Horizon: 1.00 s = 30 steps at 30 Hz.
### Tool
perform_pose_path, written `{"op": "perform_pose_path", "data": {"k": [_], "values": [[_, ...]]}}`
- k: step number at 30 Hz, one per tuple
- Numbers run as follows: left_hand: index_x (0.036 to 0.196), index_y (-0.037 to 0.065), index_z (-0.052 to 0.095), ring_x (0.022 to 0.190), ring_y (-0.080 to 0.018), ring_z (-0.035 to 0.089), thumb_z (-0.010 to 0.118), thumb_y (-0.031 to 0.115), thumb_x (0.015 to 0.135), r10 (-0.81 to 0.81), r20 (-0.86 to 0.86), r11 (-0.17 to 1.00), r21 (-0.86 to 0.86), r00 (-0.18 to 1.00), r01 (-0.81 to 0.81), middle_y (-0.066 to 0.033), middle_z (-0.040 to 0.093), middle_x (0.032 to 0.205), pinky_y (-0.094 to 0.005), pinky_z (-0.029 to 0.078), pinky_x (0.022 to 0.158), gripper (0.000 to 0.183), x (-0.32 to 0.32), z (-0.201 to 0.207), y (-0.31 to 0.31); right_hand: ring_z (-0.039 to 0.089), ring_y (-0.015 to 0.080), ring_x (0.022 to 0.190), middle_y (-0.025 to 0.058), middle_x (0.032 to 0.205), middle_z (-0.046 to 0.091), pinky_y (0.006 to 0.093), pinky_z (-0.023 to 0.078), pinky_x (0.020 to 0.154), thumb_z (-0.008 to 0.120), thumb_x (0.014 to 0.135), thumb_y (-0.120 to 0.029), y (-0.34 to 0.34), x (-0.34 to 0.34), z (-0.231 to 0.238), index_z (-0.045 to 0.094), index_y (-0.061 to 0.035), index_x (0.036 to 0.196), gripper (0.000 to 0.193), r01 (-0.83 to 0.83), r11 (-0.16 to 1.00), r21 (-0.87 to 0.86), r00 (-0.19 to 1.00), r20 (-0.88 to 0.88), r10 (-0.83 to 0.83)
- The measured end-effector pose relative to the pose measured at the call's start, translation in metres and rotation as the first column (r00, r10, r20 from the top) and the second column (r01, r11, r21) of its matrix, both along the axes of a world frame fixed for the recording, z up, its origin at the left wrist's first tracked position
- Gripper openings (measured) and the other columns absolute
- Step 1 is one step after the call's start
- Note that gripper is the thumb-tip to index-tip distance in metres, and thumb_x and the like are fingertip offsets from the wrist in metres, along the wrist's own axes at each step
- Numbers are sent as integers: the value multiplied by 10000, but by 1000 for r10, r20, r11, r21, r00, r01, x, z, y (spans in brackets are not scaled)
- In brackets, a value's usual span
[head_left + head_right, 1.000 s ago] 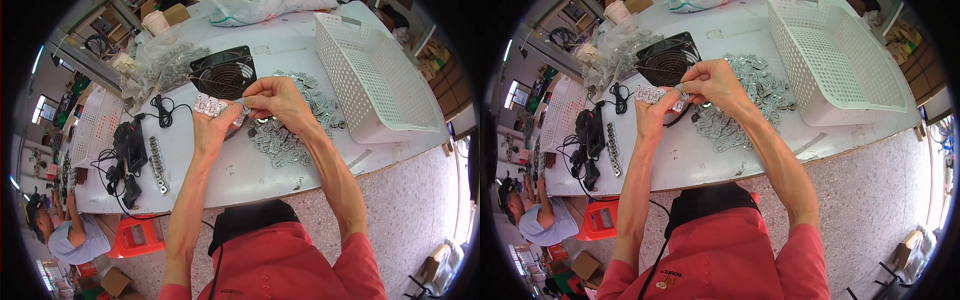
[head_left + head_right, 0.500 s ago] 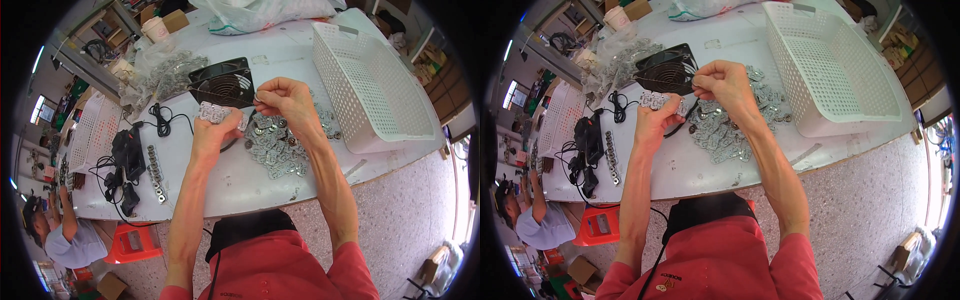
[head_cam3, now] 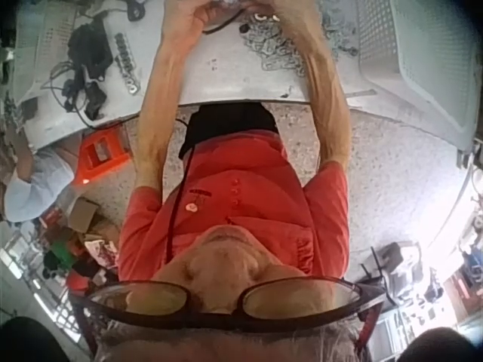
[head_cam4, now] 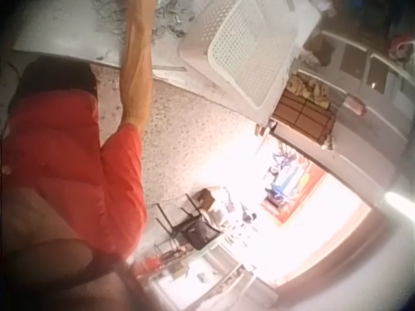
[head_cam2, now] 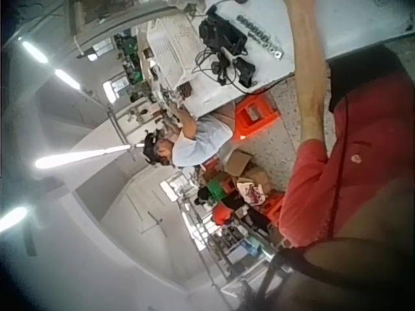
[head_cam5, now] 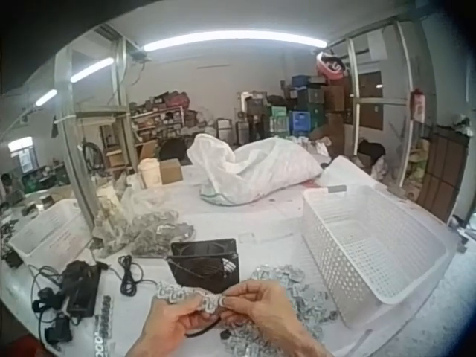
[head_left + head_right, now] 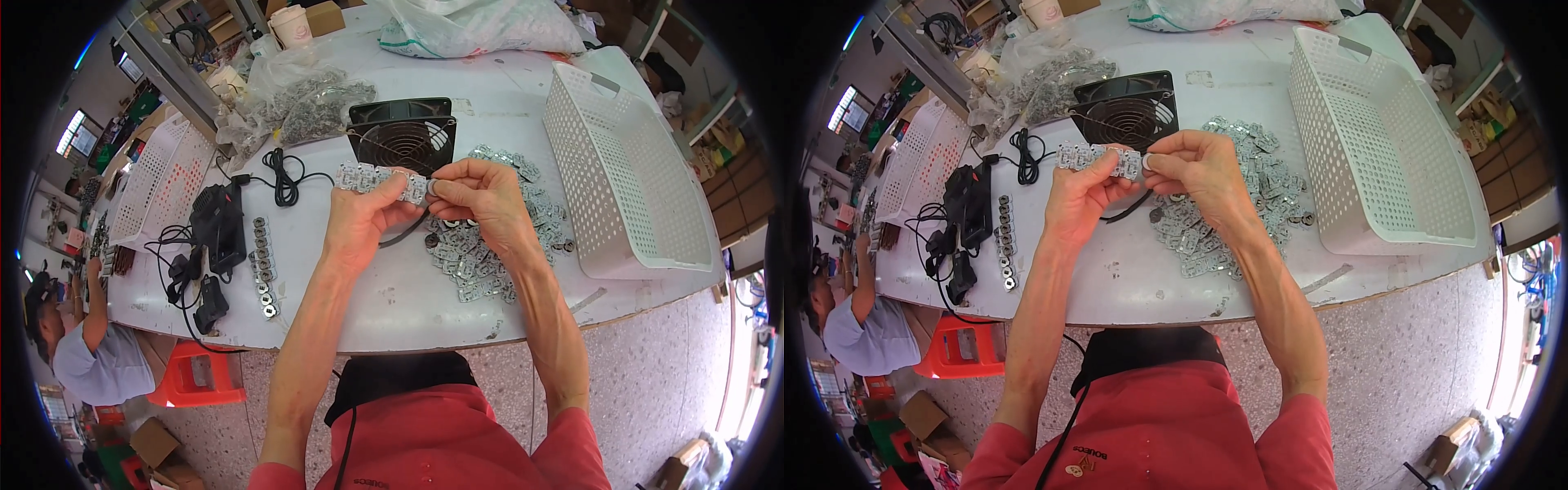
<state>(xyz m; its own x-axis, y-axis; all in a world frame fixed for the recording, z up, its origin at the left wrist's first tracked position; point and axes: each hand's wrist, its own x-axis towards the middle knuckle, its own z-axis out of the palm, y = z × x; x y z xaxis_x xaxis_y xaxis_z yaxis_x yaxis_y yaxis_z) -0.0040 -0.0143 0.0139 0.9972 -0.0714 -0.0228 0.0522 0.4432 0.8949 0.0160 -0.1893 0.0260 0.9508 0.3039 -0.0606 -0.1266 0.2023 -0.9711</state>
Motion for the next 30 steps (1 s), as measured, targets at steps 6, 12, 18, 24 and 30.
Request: {"op": "perform_pose_path", "data": {"k": [6,12,18,24,30], "values": [[963,-16,618,669,-148,602,635,95,807,9,10,1000,21,1000,-9,-76,637,857,-290,535,622,192,-2,1,-4,649,158,656,123,775,650,224,529,577,640,776,-29,0,0,-3,610,66,906,163,-11,1000,12,999,32,11],[1009,-10,615,679,-134,601,645,117,809,0,18,999,36,1000,0,-69,637,859,-288,534,636,239,-7,-1,-6,642,152,620,117,743,647,213,527,558,645,761,-3,0,-2,0,634,67,877,136,-22,1000,15,997,81,21],[1044,-18,603,695,-128,603,657,149,813,-32,-4,999,-3,999,32,-64,635,875,-295,537,672,290,-7,-6,-8,629,132,597,108,738,649,210,533,565,658,751,-6,-2,-1,-1,654,54,873,137,3,1000,-24,994,106,-1],[1064,-35,581,776,-163,623,627,138,834,-67,-14,997,-50,998,66,-91,634,911,-305,549,713,291,-8,6,-7,634,136,608,112,749,651,212,530,571,657,781,-42,-3,1,-1,640,54,881,140,12,999,-39,993,120,-7],[989,-28,598,793,-187,626,643,96,805,23,32,1000,8,999,-23,-109,637,894,-334,552,709,227,-5,-2,4,616,123,602,103,735,643,213,516,547,651,765,-40,2,-1,-1,639,54,866,138,20,996,-83,991,135,-9]]}}
